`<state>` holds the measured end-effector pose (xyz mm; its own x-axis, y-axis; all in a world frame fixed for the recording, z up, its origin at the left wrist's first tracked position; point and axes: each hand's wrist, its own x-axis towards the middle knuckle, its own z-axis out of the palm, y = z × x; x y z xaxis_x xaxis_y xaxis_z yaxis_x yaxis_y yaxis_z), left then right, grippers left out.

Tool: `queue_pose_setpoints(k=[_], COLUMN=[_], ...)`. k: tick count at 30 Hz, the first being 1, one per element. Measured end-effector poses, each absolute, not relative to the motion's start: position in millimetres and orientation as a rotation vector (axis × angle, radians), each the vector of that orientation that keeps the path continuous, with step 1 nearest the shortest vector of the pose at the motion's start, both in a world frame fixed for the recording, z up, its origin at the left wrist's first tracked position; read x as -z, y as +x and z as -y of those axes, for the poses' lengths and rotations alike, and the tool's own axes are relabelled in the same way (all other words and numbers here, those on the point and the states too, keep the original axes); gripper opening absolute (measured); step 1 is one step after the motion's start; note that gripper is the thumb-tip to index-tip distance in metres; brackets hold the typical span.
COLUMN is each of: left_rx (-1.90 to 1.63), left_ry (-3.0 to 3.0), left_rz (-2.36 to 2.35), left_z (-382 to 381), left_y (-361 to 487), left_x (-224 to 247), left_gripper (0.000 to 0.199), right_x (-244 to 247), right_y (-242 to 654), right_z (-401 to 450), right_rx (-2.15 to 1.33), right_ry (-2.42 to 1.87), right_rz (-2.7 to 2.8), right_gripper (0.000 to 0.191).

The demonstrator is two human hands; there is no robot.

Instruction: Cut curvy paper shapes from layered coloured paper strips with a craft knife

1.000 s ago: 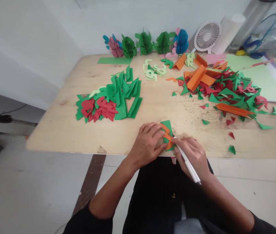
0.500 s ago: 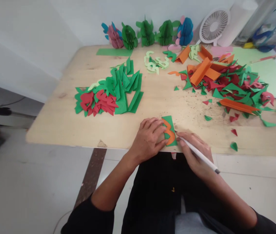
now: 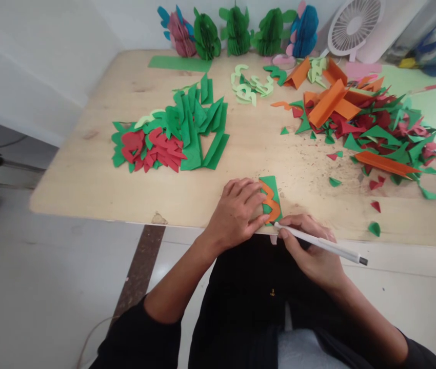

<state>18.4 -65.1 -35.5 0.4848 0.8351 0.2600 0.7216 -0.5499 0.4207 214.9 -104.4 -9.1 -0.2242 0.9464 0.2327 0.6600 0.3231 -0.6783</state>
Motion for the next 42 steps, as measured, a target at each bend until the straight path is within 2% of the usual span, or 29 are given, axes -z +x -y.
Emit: queue_pose_setpoints(k=[42], left_rx=[-0.645], left_ry=[2.497], left_rz=[-1.334], left_z=[65.0], left_y=[17.7], left_x=[37.9], left_gripper=[0.026], right_x=[14.6], right_y=[208.0], right_z=[104.1], right_rx=[-0.495], right_ry=[-1.279], right_rz=[2.034], right_gripper=[0.011])
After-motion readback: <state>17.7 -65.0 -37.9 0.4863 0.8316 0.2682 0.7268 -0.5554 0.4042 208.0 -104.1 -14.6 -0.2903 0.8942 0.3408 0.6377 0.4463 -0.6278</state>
